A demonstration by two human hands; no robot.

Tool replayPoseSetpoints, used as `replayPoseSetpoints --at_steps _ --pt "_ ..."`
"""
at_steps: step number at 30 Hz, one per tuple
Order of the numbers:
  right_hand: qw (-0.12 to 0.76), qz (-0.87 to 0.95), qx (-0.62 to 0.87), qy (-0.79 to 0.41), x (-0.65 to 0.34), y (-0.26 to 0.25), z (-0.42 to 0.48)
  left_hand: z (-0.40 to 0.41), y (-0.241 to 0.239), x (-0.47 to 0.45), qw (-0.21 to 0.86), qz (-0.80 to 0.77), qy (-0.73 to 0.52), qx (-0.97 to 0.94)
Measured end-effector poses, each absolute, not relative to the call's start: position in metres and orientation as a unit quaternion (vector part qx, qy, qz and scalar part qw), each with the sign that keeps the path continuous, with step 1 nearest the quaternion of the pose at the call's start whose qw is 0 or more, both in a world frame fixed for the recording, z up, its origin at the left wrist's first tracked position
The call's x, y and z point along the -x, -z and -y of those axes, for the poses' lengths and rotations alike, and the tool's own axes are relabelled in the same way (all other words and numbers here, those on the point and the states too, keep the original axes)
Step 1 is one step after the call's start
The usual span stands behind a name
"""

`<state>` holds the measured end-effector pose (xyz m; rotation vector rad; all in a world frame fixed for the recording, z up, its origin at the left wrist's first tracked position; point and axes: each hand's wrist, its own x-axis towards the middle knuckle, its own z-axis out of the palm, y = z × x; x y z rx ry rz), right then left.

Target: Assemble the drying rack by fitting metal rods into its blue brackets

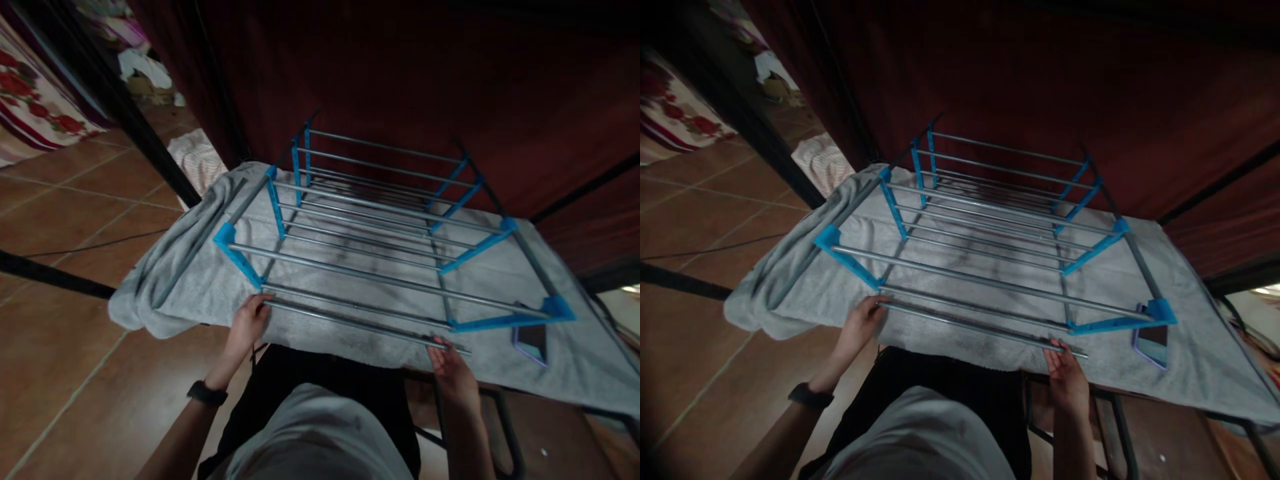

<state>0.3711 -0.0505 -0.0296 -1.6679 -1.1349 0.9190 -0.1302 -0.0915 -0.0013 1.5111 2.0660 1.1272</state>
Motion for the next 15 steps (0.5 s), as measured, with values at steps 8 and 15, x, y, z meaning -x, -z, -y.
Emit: replayPoseSetpoints --at_steps 8,15 --pt "0.617 0.173 0.591 -0.490 -0.347 0.016 0.043 0.086 -0.011 0.139 0.400 -0.701 -0.529 -0.263" --pt "0.659 0.099 0.524 -0.530 -0.343 0.017 0.045 0.079 -0.019 0.130 0.419 -0.670 -0.601 -0.122"
